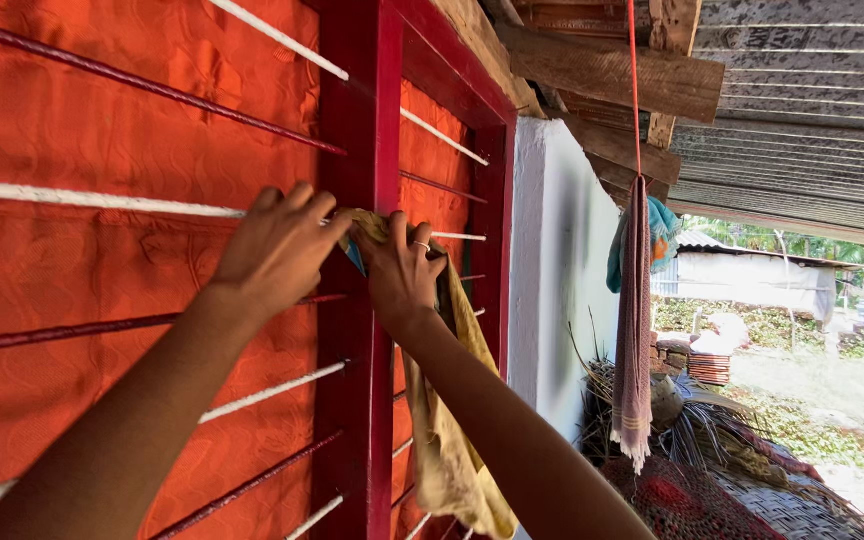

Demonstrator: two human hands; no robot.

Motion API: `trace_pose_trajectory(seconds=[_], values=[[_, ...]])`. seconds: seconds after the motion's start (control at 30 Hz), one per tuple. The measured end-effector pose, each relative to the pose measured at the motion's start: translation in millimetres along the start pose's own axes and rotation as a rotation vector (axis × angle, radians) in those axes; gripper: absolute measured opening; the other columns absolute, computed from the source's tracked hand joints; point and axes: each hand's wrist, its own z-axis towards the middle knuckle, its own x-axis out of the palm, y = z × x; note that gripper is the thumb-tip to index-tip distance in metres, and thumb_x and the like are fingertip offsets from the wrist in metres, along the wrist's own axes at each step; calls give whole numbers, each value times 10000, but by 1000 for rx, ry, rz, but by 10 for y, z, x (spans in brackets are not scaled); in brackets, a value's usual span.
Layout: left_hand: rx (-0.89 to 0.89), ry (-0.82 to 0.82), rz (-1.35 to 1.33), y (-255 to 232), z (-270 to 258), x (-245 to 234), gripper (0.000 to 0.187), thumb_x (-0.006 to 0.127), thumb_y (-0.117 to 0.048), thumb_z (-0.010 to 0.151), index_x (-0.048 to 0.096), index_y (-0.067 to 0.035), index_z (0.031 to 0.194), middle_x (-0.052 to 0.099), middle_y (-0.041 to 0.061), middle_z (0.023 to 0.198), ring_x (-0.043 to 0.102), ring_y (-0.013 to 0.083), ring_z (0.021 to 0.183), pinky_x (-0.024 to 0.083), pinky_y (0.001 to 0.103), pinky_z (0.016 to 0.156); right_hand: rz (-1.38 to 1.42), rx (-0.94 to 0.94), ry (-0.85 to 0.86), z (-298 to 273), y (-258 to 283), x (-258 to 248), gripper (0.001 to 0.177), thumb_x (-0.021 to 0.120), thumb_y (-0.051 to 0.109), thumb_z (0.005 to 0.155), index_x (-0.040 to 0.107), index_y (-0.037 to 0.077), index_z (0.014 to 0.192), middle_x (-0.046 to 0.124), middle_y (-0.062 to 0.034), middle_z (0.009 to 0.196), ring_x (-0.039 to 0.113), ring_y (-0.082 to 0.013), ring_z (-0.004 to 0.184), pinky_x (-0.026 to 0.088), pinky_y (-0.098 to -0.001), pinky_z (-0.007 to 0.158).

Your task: The person cleans a window grill by hand using a yellow cloth, dipping the cloth into a small metal bowl containing a liquid and wiping the horizontal and vertical bars of the grill.

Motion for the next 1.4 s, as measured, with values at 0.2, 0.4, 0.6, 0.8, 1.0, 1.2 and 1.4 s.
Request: trace_pose_trajectory(seconds=[0.2,0.4,0.6,0.8,1.0,1.2,1.4], values=[[-68,23,-67,-45,-190,214,452,657,-76,810,678,-107,1260,679,47,1170,620,205,1105,476,377,931,-34,-13,34,-448,184,167,943,711,46,740,357,333,1566,249,-209,1512,323,-558,1357,495,-706,889],[-76,55,-45,-54,-177,193,374,652,-133,856,694,-113,1227,681,21,1081,626,183,1050,466,366,906,85,2,31,-503,205,146,690,660,21,849,494,354,1431,307,-173,1472,363,-524,1333,550,-644,860],[-71,38,-61,-55,-179,182,264,649,-170,885,708,-110,1135,672,19,1049,624,185,1047,463,381,914,-5,61,-8,5,316,26,587,682,101,859,550,318,1388,325,-109,1394,414,-431,1293,528,-631,870],[-71,51,-62,-48,-178,190,290,650,-161,867,702,-101,1146,673,30,1056,622,196,1057,461,382,922,-184,-140,13,-376,249,86,561,685,150,864,563,369,1365,351,-91,1381,407,-420,1305,479,-712,892],[-71,32,-24,-57,-196,273,487,660,-149,841,632,-102,1325,698,51,1155,625,194,1093,452,376,945,-92,-45,156,-398,145,62,732,627,47,874,500,467,1460,315,-119,1459,383,-436,1319,391,-793,959],[-192,-22,-58,-59,-188,237,436,671,-152,862,640,-100,1293,722,22,1064,593,190,1164,367,493,1087,-135,14,16,63,267,62,581,626,93,885,568,384,1385,312,-137,1458,361,-458,1336,357,-827,919],[-190,6,-92,-42,-185,150,389,692,-121,808,664,-118,1196,702,12,1051,580,196,1140,366,489,1048,82,-81,24,-631,52,70,750,598,0,878,552,492,1442,413,-178,1308,445,-470,1171,424,-699,922]])
